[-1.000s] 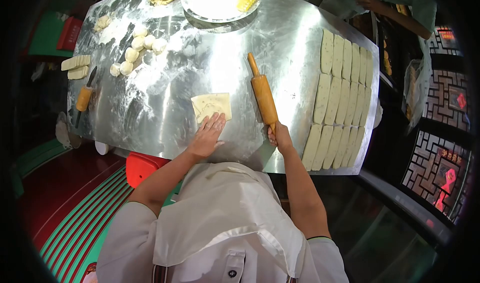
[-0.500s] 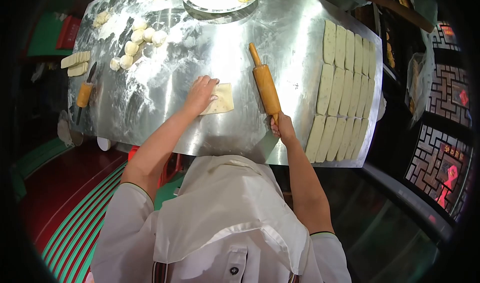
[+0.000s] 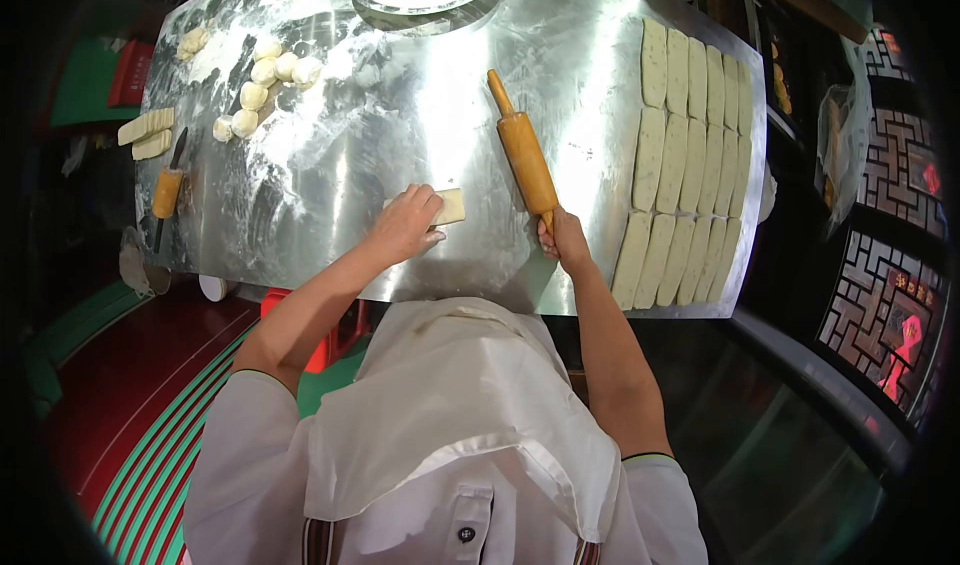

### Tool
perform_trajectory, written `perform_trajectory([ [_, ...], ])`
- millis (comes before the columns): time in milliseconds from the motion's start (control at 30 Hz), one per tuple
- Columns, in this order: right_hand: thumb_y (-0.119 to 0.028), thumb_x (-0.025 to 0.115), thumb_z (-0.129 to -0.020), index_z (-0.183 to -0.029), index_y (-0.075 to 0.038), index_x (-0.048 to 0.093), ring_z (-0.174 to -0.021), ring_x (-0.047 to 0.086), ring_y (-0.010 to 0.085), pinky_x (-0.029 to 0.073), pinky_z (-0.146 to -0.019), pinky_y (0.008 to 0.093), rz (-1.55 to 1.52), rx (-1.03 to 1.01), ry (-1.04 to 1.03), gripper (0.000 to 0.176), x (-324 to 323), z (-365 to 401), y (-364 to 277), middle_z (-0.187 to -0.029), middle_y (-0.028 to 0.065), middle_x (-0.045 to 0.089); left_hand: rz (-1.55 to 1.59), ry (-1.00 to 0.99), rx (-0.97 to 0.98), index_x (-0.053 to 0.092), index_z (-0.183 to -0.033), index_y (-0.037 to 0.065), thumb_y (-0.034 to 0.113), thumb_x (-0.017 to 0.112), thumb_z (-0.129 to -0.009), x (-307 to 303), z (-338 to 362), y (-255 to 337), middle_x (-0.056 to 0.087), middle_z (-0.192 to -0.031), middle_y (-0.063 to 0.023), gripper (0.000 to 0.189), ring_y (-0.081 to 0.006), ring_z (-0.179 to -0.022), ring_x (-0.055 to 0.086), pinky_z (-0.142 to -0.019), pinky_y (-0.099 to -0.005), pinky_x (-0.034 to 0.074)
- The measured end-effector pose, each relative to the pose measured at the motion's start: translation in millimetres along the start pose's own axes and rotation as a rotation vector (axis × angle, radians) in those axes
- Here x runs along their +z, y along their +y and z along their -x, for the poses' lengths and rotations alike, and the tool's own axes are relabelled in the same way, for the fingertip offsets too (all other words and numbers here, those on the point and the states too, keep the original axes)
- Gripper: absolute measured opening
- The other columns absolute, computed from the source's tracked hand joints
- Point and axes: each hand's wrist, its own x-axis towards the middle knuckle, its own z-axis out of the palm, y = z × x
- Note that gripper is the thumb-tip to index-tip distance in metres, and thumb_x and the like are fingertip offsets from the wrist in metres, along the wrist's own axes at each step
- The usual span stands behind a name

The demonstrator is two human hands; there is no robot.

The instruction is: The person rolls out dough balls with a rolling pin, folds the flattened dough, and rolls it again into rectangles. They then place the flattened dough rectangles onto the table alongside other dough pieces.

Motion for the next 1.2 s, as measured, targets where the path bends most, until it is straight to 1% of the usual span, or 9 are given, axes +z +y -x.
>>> perform_trajectory([
  [100,-0.042,0.033,-0.105,-0.072,-0.007,0.052,-0.039,0.031,0.0130,0.026,-0.040,0.0297,0.001,0.002,0.007,0.051,0.9,0.9,-0.6,-0.049,0.0019,0.039,0.249,-0.144,-0.200,0.062,-0.102,0.004,0.014,0.066,-0.086,-11.5,-13.3,-15.0,0.057,-0.110,-0.0124,0.019,-0.0317,-0.102,0.057,-0.087,-0.0416,0.048],
  [167,-0.042,0.033,-0.105,-0.072,-0.007,0.052,-0.039,0.031,0.0130,0.026,-0.040,0.0298,0.003,0.001,0.016,0.051,1.2,-0.2,1.6,-0.049,0.0019,0.039,0.241,0.231,-0.376,0.066,-0.107,0.005,0.020,0.061,-0.092,-15.9,-27.7,-33.1,0.058,-0.120,-0.0114,0.022,-0.0315,-0.106,0.057,-0.090,-0.0398,0.047],
  [200,-0.042,0.033,-0.105,-0.072,-0.007,0.052,-0.039,0.030,0.0130,0.026,-0.040,0.0299,0.007,0.005,0.022,0.051,0.7,-0.7,2.1,-0.049,0.0019,0.039,0.192,0.167,-0.435,0.063,-0.123,0.009,0.026,0.059,-0.095,-28.1,-30.3,-25.5,0.053,-0.136,-0.0118,0.033,-0.0325,-0.122,0.050,-0.103,-0.0446,0.040],
  [333,-0.040,0.033,-0.105,-0.072,-0.007,0.052,-0.039,0.031,0.0130,0.026,-0.040,0.0297,0.009,0.027,0.019,0.051,0.1,-2.2,-0.1,-0.049,0.0018,0.039,-0.236,0.057,-0.062,0.045,-0.145,0.012,0.040,0.059,-0.094,26.9,-18.9,-2.6,0.033,-0.158,-0.0079,0.060,-0.0326,-0.149,0.020,-0.118,-0.0603,0.013],
  [467,-0.041,0.033,-0.104,-0.071,-0.007,0.051,-0.039,0.030,0.0130,0.026,-0.039,0.0298,0.033,0.011,0.017,0.051,-0.2,3.1,7.2,-0.048,0.0016,0.038,-0.189,0.092,-0.063,0.046,-0.144,0.011,0.038,0.063,-0.092,37.3,-9.6,-9.9,0.031,-0.158,-0.0101,0.062,-0.0322,-0.148,0.021,-0.119,-0.0571,0.016],
  [767,-0.047,0.034,-0.104,-0.073,-0.012,0.049,-0.037,0.029,0.0101,0.025,-0.037,0.0272,0.008,0.057,0.010,0.049,-1.4,-3.9,1.4,-0.048,-0.0020,0.035,0.163,-0.245,-0.310,0.054,-0.114,0.007,0.020,0.074,-0.083,-7.0,36.2,-30.6,0.063,-0.111,-0.0155,0.039,-0.0319,-0.107,0.062,-0.089,-0.0433,0.049],
  [1067,-0.044,0.036,-0.101,-0.068,-0.010,0.050,-0.037,0.032,0.0124,0.026,-0.038,0.0294,0.000,0.068,0.043,0.049,-1.4,-6.0,1.2,-0.047,0.0008,0.039,0.063,0.554,-0.706,0.067,-0.111,0.001,0.014,0.074,-0.082,-82.2,15.2,-215.7,0.069,-0.104,-0.0180,0.033,-0.0317,-0.095,0.067,-0.086,-0.0373,0.051],
  [1133,-0.050,0.031,-0.104,-0.074,-0.011,0.052,-0.039,0.037,0.0109,0.028,-0.038,0.0273,0.171,-0.004,0.076,0.054,-7.2,-14.6,12.6,-0.050,-0.0002,0.043,0.272,0.486,-0.955,0.068,-0.111,0.000,0.014,0.076,-0.078,-80.3,1.8,-217.4,0.071,-0.094,-0.0170,0.037,-0.0280,-0.084,0.069,-0.079,-0.0361,0.052],
  [1200,-0.050,0.035,-0.102,-0.077,-0.011,0.057,-0.045,0.050,0.0120,0.036,-0.042,0.0276,0.173,-0.019,0.043,0.051,-20.2,-22.2,27.5,-0.056,0.0010,0.053,1.164,0.637,-0.913,0.069,-0.105,-0.002,0.017,0.074,-0.082,-39.1,5.7,-215.9,0.072,-0.090,-0.0118,0.031,-0.0191,-0.077,0.070,-0.069,-0.0322,0.055],
])
